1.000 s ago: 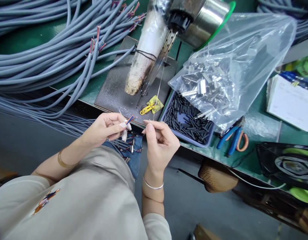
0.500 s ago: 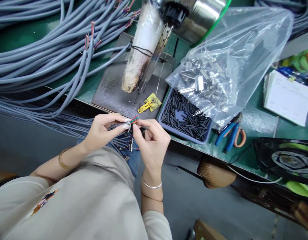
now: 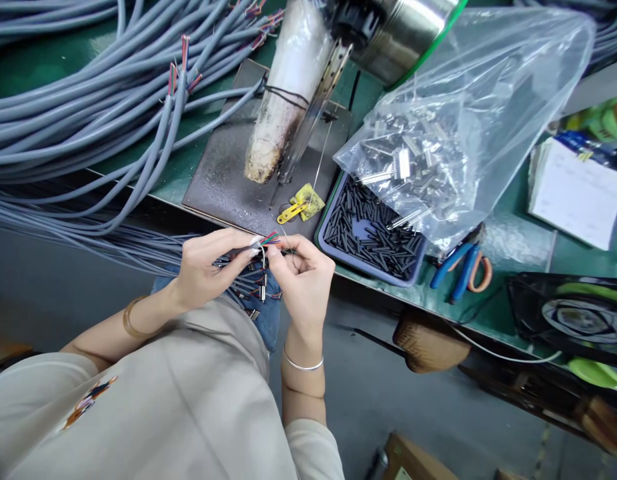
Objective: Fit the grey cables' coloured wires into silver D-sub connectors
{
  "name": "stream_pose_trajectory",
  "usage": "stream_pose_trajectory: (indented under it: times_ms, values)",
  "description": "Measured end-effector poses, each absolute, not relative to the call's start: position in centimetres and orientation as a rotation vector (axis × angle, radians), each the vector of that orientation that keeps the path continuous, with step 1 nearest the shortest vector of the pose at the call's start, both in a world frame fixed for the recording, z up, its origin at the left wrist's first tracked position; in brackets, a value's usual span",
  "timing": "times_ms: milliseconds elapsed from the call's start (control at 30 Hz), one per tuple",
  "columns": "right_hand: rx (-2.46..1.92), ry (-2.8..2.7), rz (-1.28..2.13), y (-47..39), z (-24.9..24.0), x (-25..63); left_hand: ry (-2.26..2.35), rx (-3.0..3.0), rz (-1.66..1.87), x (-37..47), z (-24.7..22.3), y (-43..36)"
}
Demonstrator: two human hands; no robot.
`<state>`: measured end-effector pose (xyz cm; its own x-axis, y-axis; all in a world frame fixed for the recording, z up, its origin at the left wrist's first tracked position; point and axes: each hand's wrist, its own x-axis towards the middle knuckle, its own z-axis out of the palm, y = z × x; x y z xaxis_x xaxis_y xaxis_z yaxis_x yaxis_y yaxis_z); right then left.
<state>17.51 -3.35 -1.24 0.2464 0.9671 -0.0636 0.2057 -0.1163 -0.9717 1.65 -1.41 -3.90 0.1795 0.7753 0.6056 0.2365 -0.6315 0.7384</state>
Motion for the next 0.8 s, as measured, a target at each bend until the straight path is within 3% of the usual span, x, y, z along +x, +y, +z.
stream_pose_trajectory:
  times_ms: [200, 333, 467, 800]
  values:
    - [-1.530, -1.181, 1.038, -3.3, -1.5, 17.8, 0.961, 1.905, 1.467, 1.5, -3.7, -1.5]
    - [-1.502, -1.271, 0.966, -4.0, -1.1, 17.8, 0.920, 1.340, 1.132, 1.2, -2.9, -1.4]
    - [-1.457, -1.213, 0.682, -4.2, -1.0, 17.9, 0.785, 0.940, 0.863, 0.6, -2.0, -0.8]
    - [-1.421, -1.375, 0.659, -3.9, -1.1, 17.5, 0.667, 0.787, 0.781, 0.4, -1.9, -0.5]
